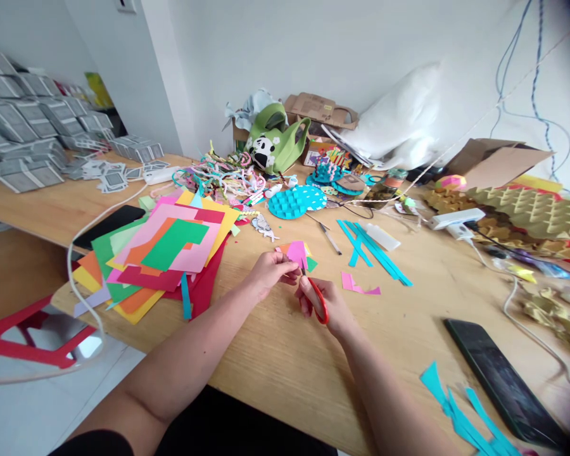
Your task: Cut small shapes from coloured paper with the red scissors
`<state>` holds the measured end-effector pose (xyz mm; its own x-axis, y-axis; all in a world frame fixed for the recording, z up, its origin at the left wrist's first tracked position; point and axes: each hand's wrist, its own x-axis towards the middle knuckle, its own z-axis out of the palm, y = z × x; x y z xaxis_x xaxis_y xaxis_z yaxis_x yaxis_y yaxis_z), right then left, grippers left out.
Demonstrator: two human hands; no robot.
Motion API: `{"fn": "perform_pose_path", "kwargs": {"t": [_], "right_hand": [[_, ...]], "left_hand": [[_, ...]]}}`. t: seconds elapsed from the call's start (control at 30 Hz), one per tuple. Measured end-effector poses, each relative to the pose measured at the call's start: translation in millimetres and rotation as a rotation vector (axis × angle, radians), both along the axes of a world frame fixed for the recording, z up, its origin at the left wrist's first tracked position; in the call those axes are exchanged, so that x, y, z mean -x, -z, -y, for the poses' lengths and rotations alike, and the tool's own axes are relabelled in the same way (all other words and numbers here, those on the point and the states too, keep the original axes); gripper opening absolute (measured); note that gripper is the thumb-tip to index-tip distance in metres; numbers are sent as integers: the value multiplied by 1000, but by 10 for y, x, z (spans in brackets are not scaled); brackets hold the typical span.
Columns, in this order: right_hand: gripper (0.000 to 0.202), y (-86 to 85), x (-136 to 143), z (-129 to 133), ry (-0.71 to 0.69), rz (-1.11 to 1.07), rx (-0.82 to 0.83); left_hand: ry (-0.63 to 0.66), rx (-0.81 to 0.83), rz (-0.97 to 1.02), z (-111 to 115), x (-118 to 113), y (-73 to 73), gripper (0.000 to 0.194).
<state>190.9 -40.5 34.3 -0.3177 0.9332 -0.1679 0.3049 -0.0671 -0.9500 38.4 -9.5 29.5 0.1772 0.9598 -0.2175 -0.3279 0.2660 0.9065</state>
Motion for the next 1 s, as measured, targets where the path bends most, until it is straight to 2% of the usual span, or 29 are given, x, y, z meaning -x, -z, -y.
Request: {"fn": "perform_pose_path", "kwargs": {"t": [1.0], "right_hand": [[56, -43, 39, 40, -1, 0, 26]], "left_hand": [[-2, -50, -26, -11, 5, 17, 13]]}}
